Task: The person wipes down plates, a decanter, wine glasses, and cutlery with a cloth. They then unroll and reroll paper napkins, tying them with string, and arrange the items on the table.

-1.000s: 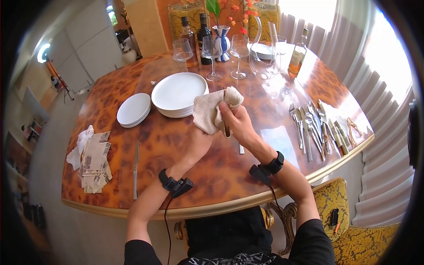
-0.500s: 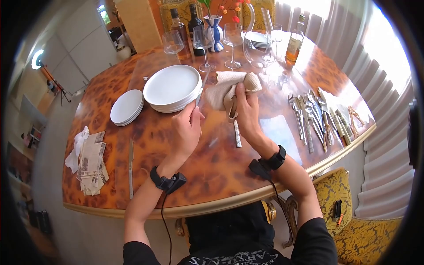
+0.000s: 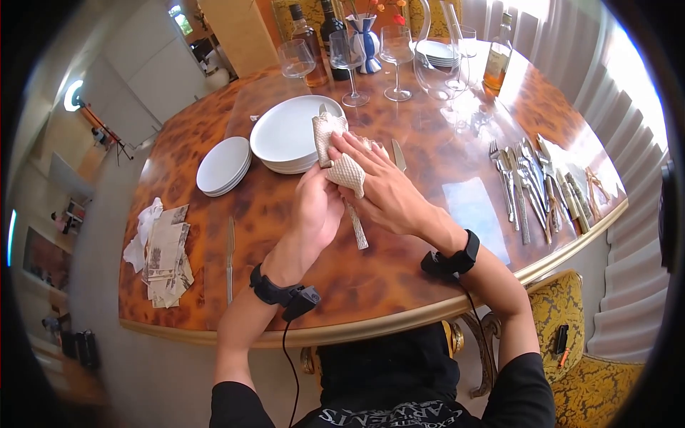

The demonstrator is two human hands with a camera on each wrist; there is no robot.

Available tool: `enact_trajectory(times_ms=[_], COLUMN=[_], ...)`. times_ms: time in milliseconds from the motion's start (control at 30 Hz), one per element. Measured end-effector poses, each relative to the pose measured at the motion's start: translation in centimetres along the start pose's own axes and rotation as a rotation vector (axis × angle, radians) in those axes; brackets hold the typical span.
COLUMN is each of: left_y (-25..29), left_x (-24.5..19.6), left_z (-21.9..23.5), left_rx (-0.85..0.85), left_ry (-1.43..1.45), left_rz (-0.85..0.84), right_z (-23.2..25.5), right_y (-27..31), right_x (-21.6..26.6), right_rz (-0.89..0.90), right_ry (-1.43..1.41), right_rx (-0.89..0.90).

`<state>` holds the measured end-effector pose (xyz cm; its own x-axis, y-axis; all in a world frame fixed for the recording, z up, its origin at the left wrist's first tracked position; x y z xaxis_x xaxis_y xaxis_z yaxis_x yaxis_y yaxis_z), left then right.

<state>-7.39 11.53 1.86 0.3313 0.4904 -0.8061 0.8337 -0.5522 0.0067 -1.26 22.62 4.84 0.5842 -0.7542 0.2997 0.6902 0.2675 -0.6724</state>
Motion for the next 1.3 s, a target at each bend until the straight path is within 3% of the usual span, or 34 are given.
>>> enact_trajectory(times_ms=[200, 267, 333, 400, 500, 567, 600, 667, 700, 733, 800, 833, 867, 933, 967, 1000, 1067, 1100, 1133, 1233, 1300], left_y=[-0.5, -1.3, -1.7, -2.8, -4.6, -4.8, -4.6, -4.0, -4.7, -4.7, -4.7, -5.0, -4.8, -4.2, -3.6, -3.3, -3.5, -2.7, -2.4, -2.6, -3.1], left_x=[-2.0, -2.6, -3.3, -4.4, -6.1, -6.7, -7.0, -7.4, -6.8, -6.5, -5.6, -5.1, -4.5, -3.4, -2.6, -1.6, 0.0, 0.6, 0.1, -2.4, -3.8], left_z=[0.1, 1.3, 1.6, 2.4, 3.6, 3.2, 3.0, 2.1, 2.5, 2.5, 2.5, 3.0, 2.7, 1.7, 0.3, -0.4, -0.7, 0.4, -0.9, -2.6, -2.0], left_rx=[0.030, -0.118, -0.123, -0.209, -0.214, -0.217, -0.211, -0.162, -0.046, -0.040, -0.013, 0.066, 0.063, -0.066, -0.047, 0.024, 0.067, 0.007, 0.025, 0.148, -0.012], left_ry=[0.133, 0.003, -0.028, -0.010, 0.005, 0.135, 0.125, -0.009, 0.054, 0.048, 0.045, 0.052, 0.053, -0.111, -0.157, -0.200, -0.146, -0.209, -0.091, -0.167, -0.143], left_rz=[0.036, -0.074, -0.119, -0.237, -0.296, -0.262, -0.261, -0.222, -0.157, -0.148, -0.085, -0.078, -0.068, -0.253, -0.268, -0.270, -0.238, -0.117, -0.163, -0.228, -0.300], right_z=[-0.7, -1.0, -1.4, -1.4, -0.1, 0.0, 0.0, -0.5, -0.9, -1.9, -1.7, -1.3, -0.7, 0.6, 0.5, 0.3, 0.2, 0.0, -0.2, 0.0, 0.2], right_y=[0.3, 0.3, 0.3, 0.3, 0.1, 0.1, 0.3, 1.0, 1.1, 1.3, 1.6, 2.1, 1.9, 2.6, 2.2, 2.3, 0.7, 0.8, 1.0, 1.2, 1.2], right_x=[1.6, 1.8, 1.8, 1.8, 1.7, 0.5, 0.4, -0.8, -1.6, -2.4, -5.3, -6.9, -6.7, -7.0, -6.3, -5.7, -1.5, 0.0, 1.1, 1.0, 0.7], right_rz=[0.103, 0.110, 0.131, 0.214, 0.210, -0.275, -0.274, -0.442, -0.345, -0.352, -0.532, -0.717, -0.728, -0.941, -0.775, -0.782, -0.231, -0.099, 0.031, 0.057, 0.074], right_ry=[0.023, 0.008, -0.121, -0.049, -0.238, -0.536, -0.538, -0.719, -0.744, -0.744, -0.759, -0.748, -0.749, -0.963, -1.080, -1.076, -0.825, -0.642, -0.458, -0.450, -0.359], right_rx=[0.204, 0.225, 0.255, 0.222, 0.084, 0.466, 0.455, 0.306, 0.188, 0.178, -0.265, -0.321, -0.321, -0.610, -0.594, -0.596, -0.257, -0.232, -0.206, -0.067, -0.081])
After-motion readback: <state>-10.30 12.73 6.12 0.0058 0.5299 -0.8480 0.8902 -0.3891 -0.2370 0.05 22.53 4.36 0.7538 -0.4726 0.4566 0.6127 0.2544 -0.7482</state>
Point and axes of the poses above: each hand's wrist, its own y-axis away from the middle knuckle, its own z-axis out of the back of the hand, x = y × z, the point moved 5 cm from there along -y, towards the middle knuckle, and after that the axes turned 2 degrees about -x, right-handed, at the moved point
